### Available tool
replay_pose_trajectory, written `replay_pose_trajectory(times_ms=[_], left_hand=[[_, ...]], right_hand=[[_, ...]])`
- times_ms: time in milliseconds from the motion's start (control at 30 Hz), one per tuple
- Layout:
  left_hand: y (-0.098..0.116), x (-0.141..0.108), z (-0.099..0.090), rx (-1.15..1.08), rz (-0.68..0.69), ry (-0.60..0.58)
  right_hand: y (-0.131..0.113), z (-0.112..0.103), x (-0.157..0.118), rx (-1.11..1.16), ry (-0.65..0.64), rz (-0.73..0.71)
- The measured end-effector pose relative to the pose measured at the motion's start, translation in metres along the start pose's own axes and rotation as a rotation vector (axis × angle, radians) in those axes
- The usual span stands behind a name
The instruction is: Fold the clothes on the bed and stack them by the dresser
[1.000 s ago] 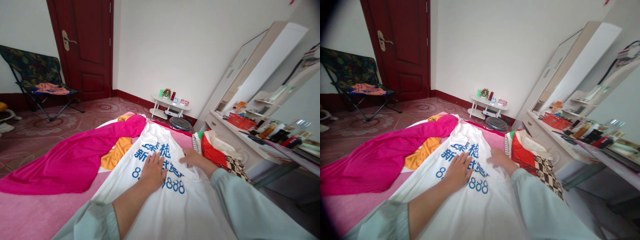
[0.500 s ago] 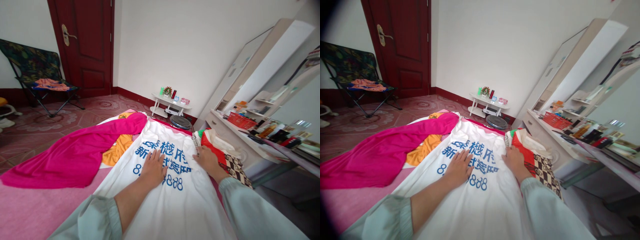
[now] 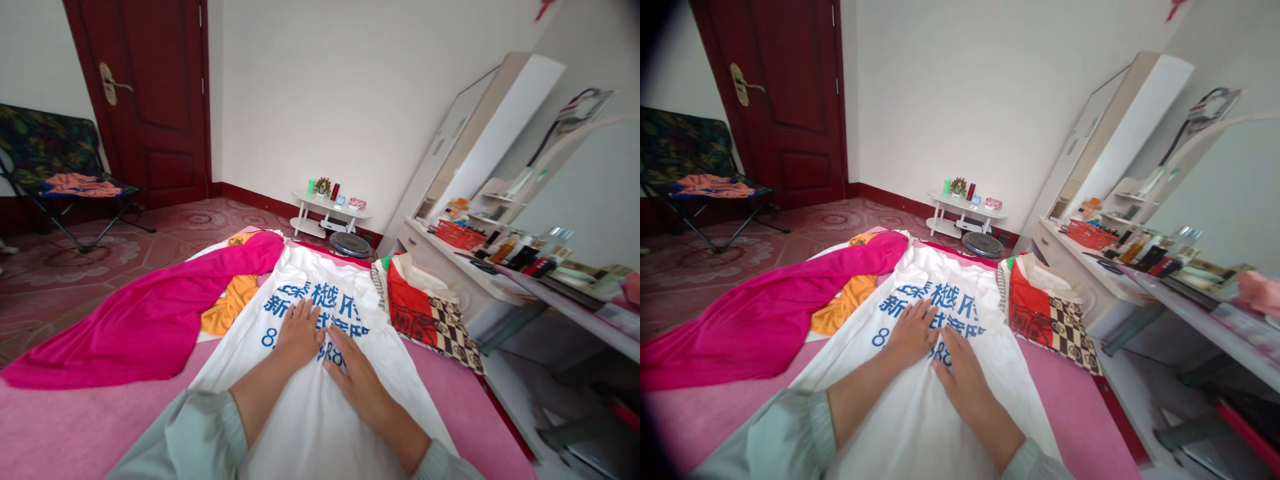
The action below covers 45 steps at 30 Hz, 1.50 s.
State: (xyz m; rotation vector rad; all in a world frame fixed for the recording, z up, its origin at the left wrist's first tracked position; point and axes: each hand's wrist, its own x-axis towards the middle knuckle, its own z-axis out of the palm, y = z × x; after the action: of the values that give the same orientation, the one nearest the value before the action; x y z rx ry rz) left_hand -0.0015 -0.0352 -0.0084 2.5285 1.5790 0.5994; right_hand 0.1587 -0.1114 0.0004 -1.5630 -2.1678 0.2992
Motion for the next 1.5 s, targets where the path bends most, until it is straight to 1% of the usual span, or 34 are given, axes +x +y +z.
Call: replay_pose_trajectory(times_ms=[67, 167, 267, 467, 567, 633, 733, 833, 933, 1000, 1100, 1200, 1300, 1400, 1500], left_hand=[[-0.001, 0.000, -0.001, 0.005, 0.002, -0.016], [-0.003, 0.001, -0.004, 0.008, 0.012, -0.047], [-0.006, 0.002, -0.006, 0.009, 0.013, -0.060], [-0.011, 0.006, -0.003, 0.066, -0.023, -0.082], [-0.018, 0.016, -0.003, 0.100, 0.008, -0.103], [-0.031, 0.026, -0.007, 0.118, 0.064, -0.124], [-0.064, 0.045, -0.019, 0.156, 0.124, -0.114], [-0.106, 0.059, -0.036, 0.293, 0.077, -0.022], [-0.143, 0.060, -0.050, 0.427, 0.024, -0.010], [-0.159, 0.053, -0.057, 0.464, -0.006, -0.020], [-0.165, 0.033, -0.061, 0.509, -0.031, -0.021], [-0.157, 0.004, -0.064, 0.526, -0.032, -0.029], [-0.143, -0.029, -0.070, 0.527, 0.011, -0.063], [-0.132, -0.063, -0.082, 0.529, 0.061, -0.127], [-0.131, -0.095, -0.097, 0.524, 0.081, -0.162]], right_hand=[[0.008, 0.001, -0.002, -0.037, 0.050, 0.084], [0.027, -0.005, -0.002, -0.157, 0.129, 0.237], [0.037, -0.009, -0.004, -0.237, 0.178, 0.326], [0.031, -0.011, -0.007, -0.275, 0.192, 0.314], [0.028, -0.011, -0.008, -0.285, 0.208, 0.295], [0.028, -0.012, -0.008, -0.278, 0.217, 0.289], [0.030, -0.012, -0.008, -0.247, 0.232, 0.287], [0.033, -0.011, -0.007, -0.224, 0.257, 0.293], [0.036, -0.011, -0.006, -0.224, 0.314, 0.298], [0.038, -0.011, -0.005, -0.232, 0.347, 0.301], [0.039, -0.011, -0.005, -0.249, 0.361, 0.293], [0.039, -0.011, -0.005, -0.270, 0.354, 0.304], [0.038, -0.010, -0.005, -0.292, 0.324, 0.346], [0.038, -0.012, -0.009, -0.320, 0.255, 0.402], [0.046, -0.020, -0.022, -0.359, 0.147, 0.431]])
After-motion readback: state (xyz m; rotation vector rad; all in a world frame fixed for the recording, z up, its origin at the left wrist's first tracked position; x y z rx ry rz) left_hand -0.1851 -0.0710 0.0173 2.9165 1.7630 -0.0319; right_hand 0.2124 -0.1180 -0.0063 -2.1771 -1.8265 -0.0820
